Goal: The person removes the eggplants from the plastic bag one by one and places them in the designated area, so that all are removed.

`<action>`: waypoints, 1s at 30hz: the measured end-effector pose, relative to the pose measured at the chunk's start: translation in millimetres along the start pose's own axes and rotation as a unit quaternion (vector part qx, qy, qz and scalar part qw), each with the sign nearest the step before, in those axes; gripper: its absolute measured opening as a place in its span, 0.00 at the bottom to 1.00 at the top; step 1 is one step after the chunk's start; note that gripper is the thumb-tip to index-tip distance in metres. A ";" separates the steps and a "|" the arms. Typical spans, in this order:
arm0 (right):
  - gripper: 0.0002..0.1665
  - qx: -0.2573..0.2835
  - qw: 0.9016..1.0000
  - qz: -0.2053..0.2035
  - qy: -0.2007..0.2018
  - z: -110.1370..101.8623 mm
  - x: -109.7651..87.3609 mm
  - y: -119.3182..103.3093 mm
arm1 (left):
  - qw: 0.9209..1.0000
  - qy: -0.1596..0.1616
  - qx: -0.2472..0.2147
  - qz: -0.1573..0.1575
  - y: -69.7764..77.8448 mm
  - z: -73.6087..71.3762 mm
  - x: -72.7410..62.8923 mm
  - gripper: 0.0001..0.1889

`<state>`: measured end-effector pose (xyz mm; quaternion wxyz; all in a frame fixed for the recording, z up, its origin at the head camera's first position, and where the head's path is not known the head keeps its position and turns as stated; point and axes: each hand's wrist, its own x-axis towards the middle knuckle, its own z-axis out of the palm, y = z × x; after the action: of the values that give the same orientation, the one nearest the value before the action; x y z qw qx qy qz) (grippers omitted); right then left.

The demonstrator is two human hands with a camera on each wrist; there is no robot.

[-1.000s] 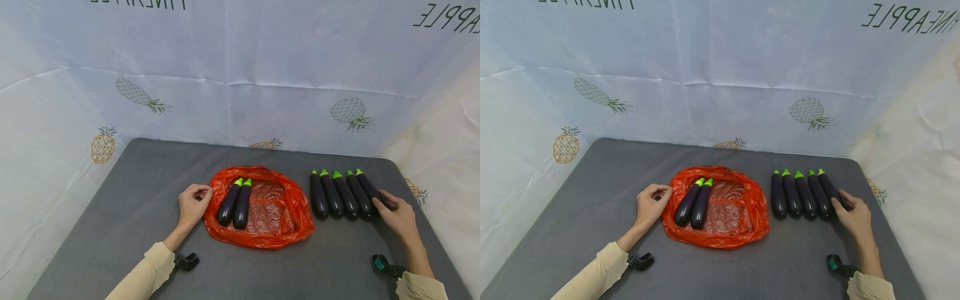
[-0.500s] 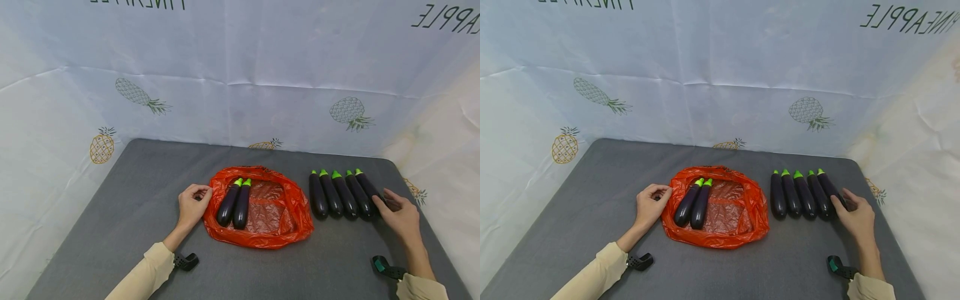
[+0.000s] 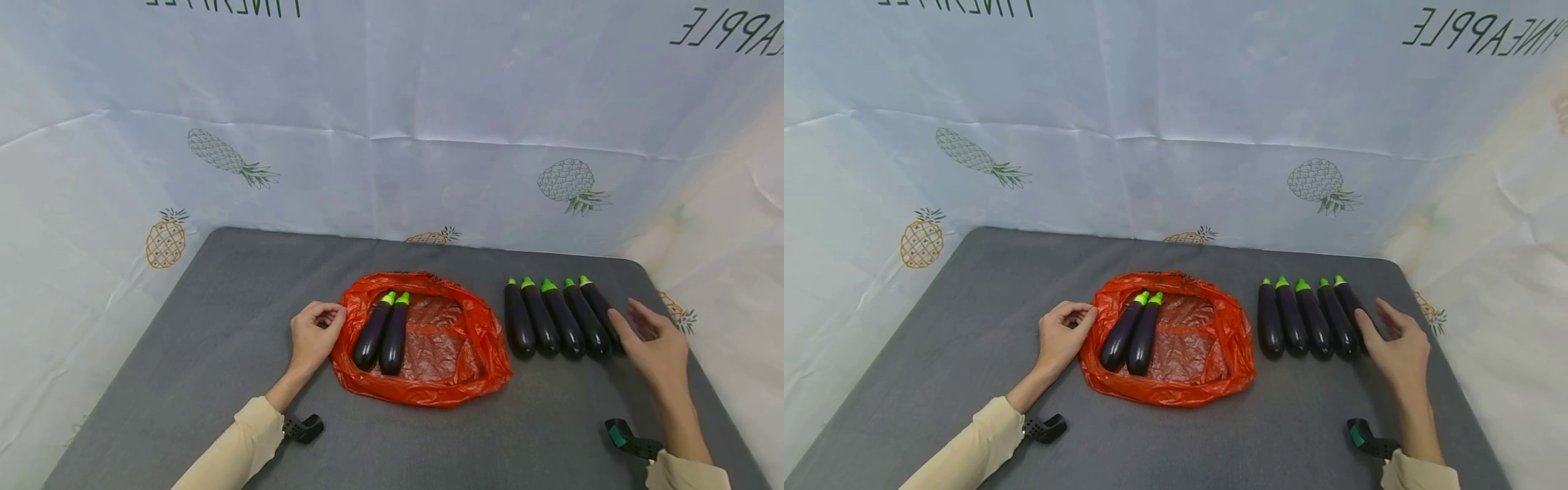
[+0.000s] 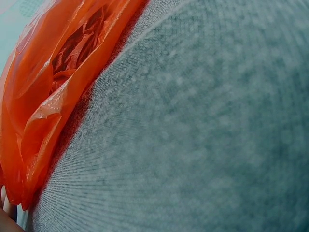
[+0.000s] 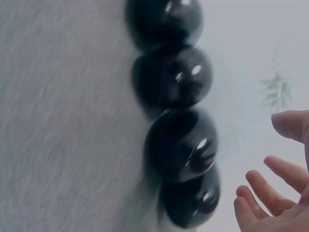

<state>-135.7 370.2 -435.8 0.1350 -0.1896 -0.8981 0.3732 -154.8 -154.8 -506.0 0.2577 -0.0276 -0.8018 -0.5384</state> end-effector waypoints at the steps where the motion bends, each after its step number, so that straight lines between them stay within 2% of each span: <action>1: 0.37 0.005 1.000 -0.005 0.000 -0.1 -1.1 -3.3 | 1.000 0.001 0.000 0.002 -0.1 0.2 -0.1 0.03; 8: 0.34 0.048 0.997 -0.053 0.004 2.1 -10.0 -24.3 | 1.000 0.002 -0.006 0.008 -0.8 -0.6 -1.2 0.02; 17: 0.31 0.093 0.990 -0.100 -0.021 12.2 -24.4 -50.4 | 1.000 0.000 -0.004 0.001 1.0 -0.5 -0.7 0.02; 24: 0.30 0.130 0.984 -0.119 -0.027 24.4 -34.8 -70.0 | 1.000 0.008 0.000 -0.002 1.1 1.5 -0.1 0.03; 27: 0.30 0.137 0.982 -0.123 -0.040 29.7 -38.2 -76.7 | 1.000 0.016 0.005 -0.002 6.4 2.9 -0.5 0.02; 30: 0.31 0.141 0.980 -0.126 -0.055 34.8 -41.3 -82.6 | 1.000 0.020 0.002 -0.005 19.0 2.4 -0.6 0.01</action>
<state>-132.0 276.8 -404.2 0.1572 -0.0329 -0.8592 0.4858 -149.1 -144.6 -490.9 0.2710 -0.0127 -0.7980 -0.5381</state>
